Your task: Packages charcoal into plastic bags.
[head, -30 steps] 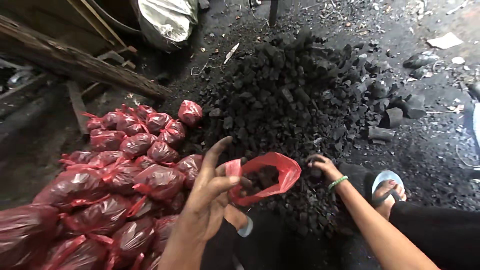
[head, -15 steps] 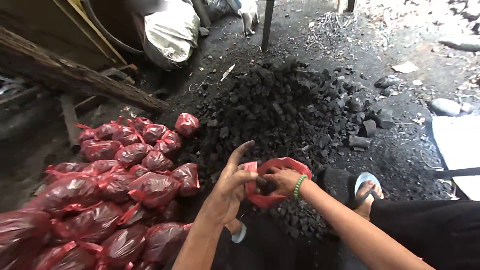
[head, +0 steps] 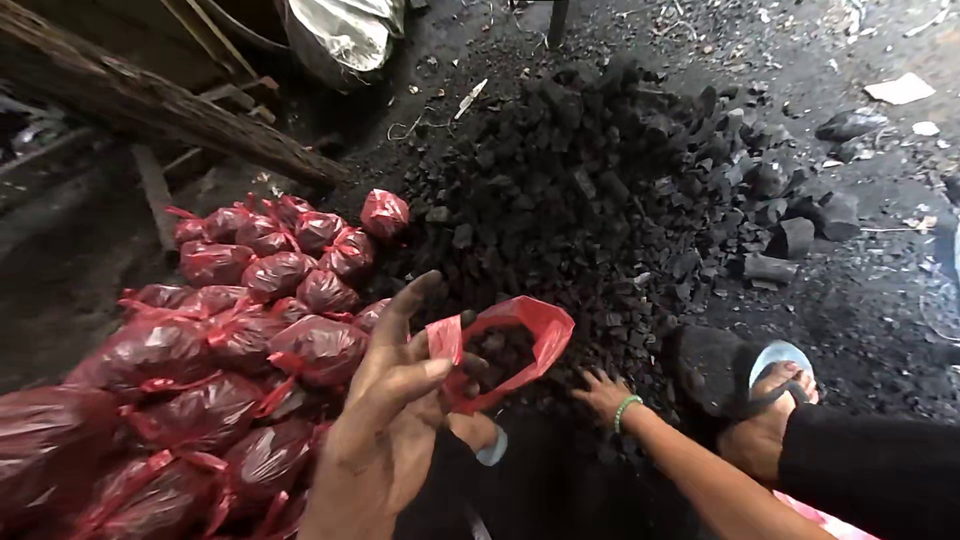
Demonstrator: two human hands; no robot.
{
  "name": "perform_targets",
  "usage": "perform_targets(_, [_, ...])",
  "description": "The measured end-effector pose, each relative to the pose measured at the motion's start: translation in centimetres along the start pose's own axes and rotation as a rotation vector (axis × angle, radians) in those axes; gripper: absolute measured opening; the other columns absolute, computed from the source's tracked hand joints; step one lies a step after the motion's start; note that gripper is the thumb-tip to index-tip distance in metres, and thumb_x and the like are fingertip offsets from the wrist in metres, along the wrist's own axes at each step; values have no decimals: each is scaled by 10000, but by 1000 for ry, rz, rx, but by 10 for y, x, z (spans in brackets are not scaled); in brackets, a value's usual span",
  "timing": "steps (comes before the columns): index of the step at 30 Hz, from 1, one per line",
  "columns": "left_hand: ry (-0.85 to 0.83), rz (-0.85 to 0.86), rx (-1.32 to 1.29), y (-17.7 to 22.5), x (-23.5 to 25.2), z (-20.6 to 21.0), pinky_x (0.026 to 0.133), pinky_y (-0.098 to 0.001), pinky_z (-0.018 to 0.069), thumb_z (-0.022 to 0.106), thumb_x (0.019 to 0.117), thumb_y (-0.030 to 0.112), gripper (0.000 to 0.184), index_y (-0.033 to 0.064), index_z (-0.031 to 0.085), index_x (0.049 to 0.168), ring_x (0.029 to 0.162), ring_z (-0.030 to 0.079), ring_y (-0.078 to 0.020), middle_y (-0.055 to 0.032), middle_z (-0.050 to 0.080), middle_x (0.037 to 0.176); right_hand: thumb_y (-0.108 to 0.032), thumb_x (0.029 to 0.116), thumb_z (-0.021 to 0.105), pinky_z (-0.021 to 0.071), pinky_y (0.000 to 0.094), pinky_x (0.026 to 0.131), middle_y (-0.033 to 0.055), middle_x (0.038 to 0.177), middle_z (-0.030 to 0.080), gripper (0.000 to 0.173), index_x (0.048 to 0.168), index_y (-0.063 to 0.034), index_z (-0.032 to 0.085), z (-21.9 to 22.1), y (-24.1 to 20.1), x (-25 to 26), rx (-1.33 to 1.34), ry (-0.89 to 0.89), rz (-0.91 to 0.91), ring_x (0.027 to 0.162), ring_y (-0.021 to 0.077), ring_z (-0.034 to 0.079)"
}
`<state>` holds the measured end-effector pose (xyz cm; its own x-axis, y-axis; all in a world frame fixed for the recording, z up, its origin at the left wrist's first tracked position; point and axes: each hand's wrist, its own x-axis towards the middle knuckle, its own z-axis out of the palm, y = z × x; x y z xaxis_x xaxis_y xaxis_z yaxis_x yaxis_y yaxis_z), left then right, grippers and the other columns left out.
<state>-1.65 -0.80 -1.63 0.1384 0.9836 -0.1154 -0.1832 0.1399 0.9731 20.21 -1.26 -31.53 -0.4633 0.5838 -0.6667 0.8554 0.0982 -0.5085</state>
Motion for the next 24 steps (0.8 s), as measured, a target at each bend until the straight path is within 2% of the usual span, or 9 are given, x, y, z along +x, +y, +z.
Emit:
perform_targets(3, [46,6,26,6,-3,-10,649,-271,601,668,876,351,642,296,461,1481,793,696,-114,-20,692,1120,-86,841,796,99,923,1030,166,1736,45,898,1594,-359,389,36,12,-2,-105,13,-6,1549,550,-59])
perform_targets(5, [89,-9,27,10,-4,-15,674,-295,612,683,860,342,638,302,477,1463,818,709,-126,-19,709,1115,-192,850,808,136,912,1036,144,1742,23,888,1600,-372,367,46,27,-8,-113,28,10,1560,520,-67])
perform_targets(9, [116,-39,22,13,-5,-21,641,-291,608,665,858,327,649,304,461,1474,800,718,-152,-50,715,1114,-30,957,643,315,809,1061,223,1676,261,593,1512,-203,525,37,53,-24,-148,19,-26,1540,535,155])
perform_targets(13, [116,-47,21,9,-5,-16,656,-287,605,646,868,322,616,307,476,1461,777,715,-138,-37,727,1076,4,1036,500,378,753,1058,247,1628,339,437,1439,-131,601,10,66,-19,-161,-57,30,1499,556,244])
perform_targets(15, [100,-46,-9,7,-4,-12,668,-300,614,671,867,318,608,311,497,1450,787,722,-144,-43,731,1068,3,1026,519,397,684,1098,228,1618,371,411,1410,-100,624,-4,66,-12,-101,-64,57,1493,525,288])
perform_targets(17, [54,-32,-9,4,-1,-8,664,-289,613,653,870,301,600,303,481,1445,777,714,-125,-28,722,1062,6,991,576,397,623,1134,239,1564,446,397,1380,-48,640,-19,67,-11,7,8,92,1443,479,408])
perform_targets(20, [-2,-35,15,-1,4,-3,653,-286,612,720,840,375,689,276,468,1474,782,707,-124,-34,709,1063,-64,985,643,371,558,1171,281,1435,565,399,1372,31,616,-54,63,-23,365,172,193,1368,421,522])
perform_targets(22, [-9,-80,46,-5,7,3,644,-284,611,724,817,379,729,256,457,1485,767,708,-125,-41,711,1033,-55,948,709,481,522,1066,273,1247,673,354,1280,58,661,-70,62,-35,743,437,170,1179,372,649])
perform_targets(24, [-42,-128,84,-8,9,9,647,-276,609,686,821,350,719,262,437,1489,753,702,-113,-30,701,1012,-10,925,706,573,412,868,164,1052,707,233,1151,43,686,-84,47,-49,1076,687,-20,918,218,676])
